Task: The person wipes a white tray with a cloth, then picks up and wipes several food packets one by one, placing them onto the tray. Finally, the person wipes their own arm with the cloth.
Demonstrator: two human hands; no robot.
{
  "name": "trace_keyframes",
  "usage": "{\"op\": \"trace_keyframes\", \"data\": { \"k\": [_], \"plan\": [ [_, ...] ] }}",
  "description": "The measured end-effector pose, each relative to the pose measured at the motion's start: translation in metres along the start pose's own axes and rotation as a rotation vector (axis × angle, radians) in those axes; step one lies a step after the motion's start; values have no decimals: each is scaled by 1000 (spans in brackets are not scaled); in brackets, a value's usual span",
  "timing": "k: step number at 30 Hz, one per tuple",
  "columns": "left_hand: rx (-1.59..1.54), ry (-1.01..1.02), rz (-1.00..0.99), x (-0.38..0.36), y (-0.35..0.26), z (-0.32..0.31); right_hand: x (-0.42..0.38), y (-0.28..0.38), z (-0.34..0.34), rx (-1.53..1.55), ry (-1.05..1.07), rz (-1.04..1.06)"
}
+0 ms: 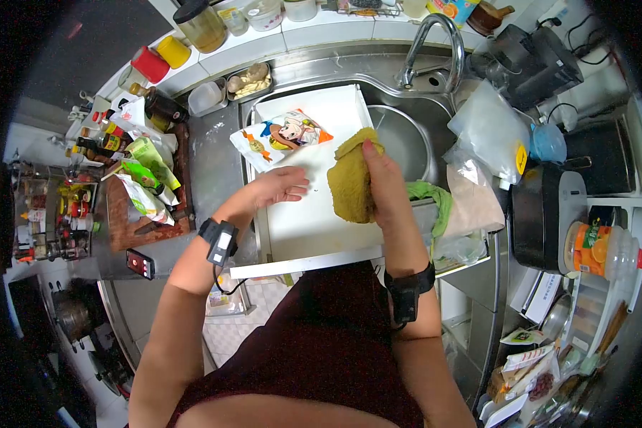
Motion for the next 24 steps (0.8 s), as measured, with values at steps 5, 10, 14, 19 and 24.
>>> {"op": "trace_keyframes", "data": {
  "k": [5,10,14,19,24],
  "plan": [
    [741,-125,-377,36,-5,-1,3,-12,-1,-77,-50,-53],
    [1019,-207,-301,43,0,-9,-6,-17,-24,-334,-10,-45],
    [1101,-367,-445,28,-10,-17,3,-30,-27,-487,40,3],
    [1153,-397,-546,40,-1,-13,9,-28,-25,-486,3,51],
    [1147,-346,-599,39,1,-9,8,-25,-19,-489,-43,35]
  ]
}}
Point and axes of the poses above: each hand's wrist, its own x-axis towards the middle knuckle, its own z-axis out of the back of the hand, y = z × x, the point moved 8 cm from there along x, towards the middle knuckle, and after that the axes turned 4 degrees about z, right-handed, at the moved point
